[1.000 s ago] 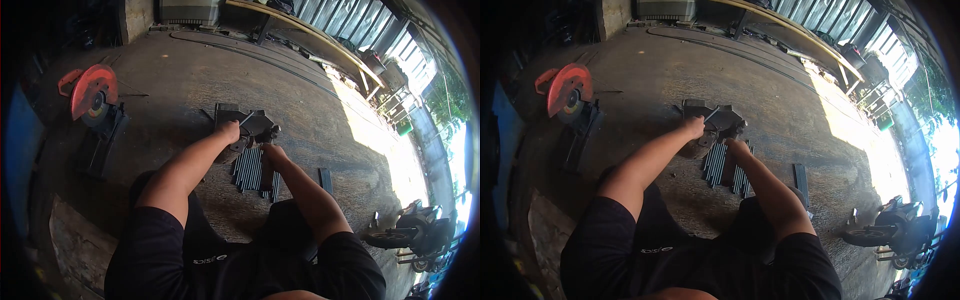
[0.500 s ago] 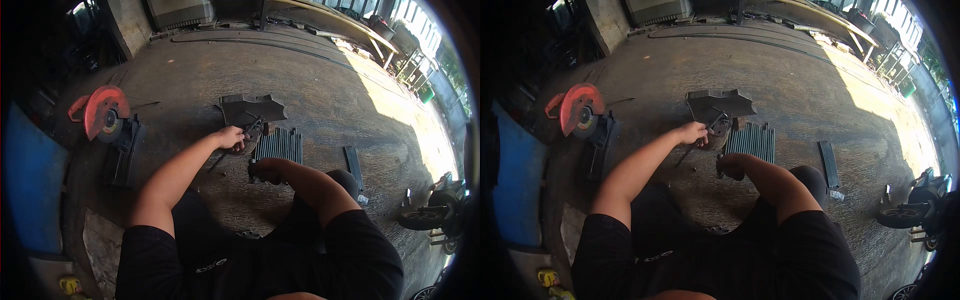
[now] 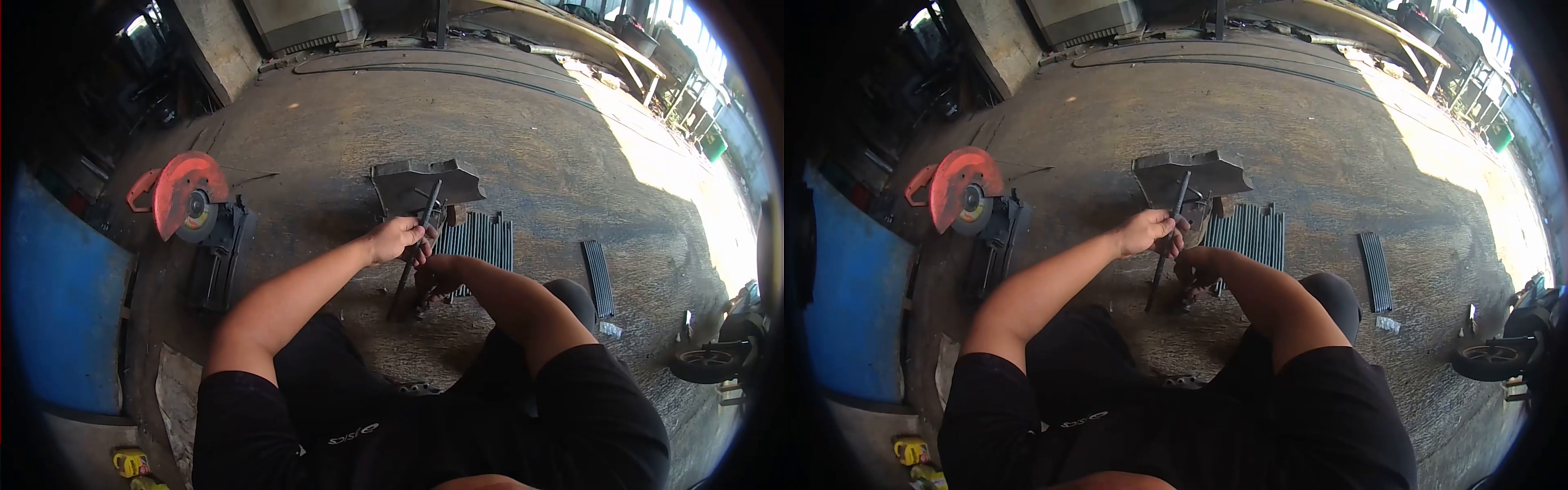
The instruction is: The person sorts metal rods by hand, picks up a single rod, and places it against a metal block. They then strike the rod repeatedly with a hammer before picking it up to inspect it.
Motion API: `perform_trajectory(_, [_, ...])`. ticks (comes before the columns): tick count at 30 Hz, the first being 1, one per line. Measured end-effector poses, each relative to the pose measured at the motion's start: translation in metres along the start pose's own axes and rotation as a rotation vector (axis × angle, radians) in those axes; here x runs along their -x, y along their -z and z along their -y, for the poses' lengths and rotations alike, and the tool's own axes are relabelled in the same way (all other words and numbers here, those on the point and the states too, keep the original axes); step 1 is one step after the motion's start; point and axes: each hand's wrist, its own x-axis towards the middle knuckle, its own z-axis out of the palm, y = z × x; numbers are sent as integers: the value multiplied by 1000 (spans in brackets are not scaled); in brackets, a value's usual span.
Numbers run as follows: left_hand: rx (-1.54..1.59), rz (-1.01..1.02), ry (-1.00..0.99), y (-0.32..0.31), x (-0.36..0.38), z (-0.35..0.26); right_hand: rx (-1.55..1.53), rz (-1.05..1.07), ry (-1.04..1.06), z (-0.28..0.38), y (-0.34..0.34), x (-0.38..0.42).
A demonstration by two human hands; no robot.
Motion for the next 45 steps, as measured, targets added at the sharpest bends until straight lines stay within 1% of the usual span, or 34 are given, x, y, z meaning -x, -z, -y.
perform_trajectory(2, [14,17,-34,-1,1,-11,-581,-303,-880,75,-1,-5])
perform_trajectory(3, [15,7,-56,-3,4,-19,-577,-312,-879,97,-1,-3])
perform_trajectory(5, [11,4,-83,-7,8,-35,-211,-258,-803,132,-1,0])
perform_trajectory(6, [-1,-19,-110,-10,11,-43,-208,-266,-807,144,-1,-2])
perform_trajectory(8, [-9,-37,-148,-11,11,-52,-748,-723,-1024,165,1,-11])
perform_trajectory(9, [7,-52,-153,-11,11,-55,-776,-740,-922,176,1,-11])
perform_trajectory(10, [26,-69,-157,-12,10,-56,-771,-743,-930,167,5,-8])
perform_trajectory(11, [17,-82,-157,-11,9,-56,-756,-757,-806,150,9,-4])
perform_trajectory(12, [25,-83,-160,-11,9,-56,-741,-765,-682,152,10,-4])
perform_trajectory(13, [-5,-101,-159,-10,9,-56,-764,-833,-688,154,11,-1])
perform_trajectory(14, [-37,-120,-157,-9,10,-56,-763,-828,-692,157,14,1])
perform_trajectory(16, [-44,-141,-151,-6,12,-52,-482,-752,-681,166,18,5])
perform_trajectory(17, [-50,-154,-156,-5,13,-50,-496,-842,-671,170,21,3])
perform_trajectory(18, [-55,-167,-162,-3,14,-49,-494,-834,-671,184,24,0])
perform_trajectory(20, [-59,-209,-179,-2,18,-49,-319,-815,-545,220,26,-5])
perform_trajectory(21, [-66,-242,-194,-1,19,-50,-278,-806,-532,245,23,-10])
perform_trajectory(22, [-66,-249,-193,0,20,-51,-279,-800,-530,257,23,-12])
perform_trajectory(24, [-93,-343,-323,0,21,-52,-168,-682,-383,275,19,-13])
perform_trajectory(25, [-45,-385,-312,-4,25,-57,-124,-711,-302,299,6,-18])
perform_trajectory(26, [-45,-388,-314,-9,29,-62,-123,-708,-301,298,0,-22])
perform_trajectory(28, [15,-464,-366,-15,34,-68,-142,-852,-215,297,-8,-29])
perform_trajectory(29, [13,-470,-371,-13,37,-70,-138,-846,-210,291,-7,-29])
perform_trajectory(31, [-88,-471,-516,-9,42,-79,89,-834,-295,284,-4,-30])
perform_trajectory(32, [-89,-479,-522,-6,46,-82,94,-826,-291,281,-4,-28])
perform_trajectory(34, [8,-476,-565,-8,57,-96,239,-805,-441,293,-13,-26])
perform_trajectory(35, [-13,-480,-589,-8,60,-100,247,-824,-415,282,-12,-26])
perform_trajectory(39, [-20,-470,-635,-14,68,-113,204,-821,-376,299,-20,-31])
perform_trajectory(41, [28,-430,-692,-16,69,-117,165,-831,-347,310,-23,-35])
perform_trajectory(45, [1,-449,-744,-20,76,-126,161,-838,-276,312,-21,-37])
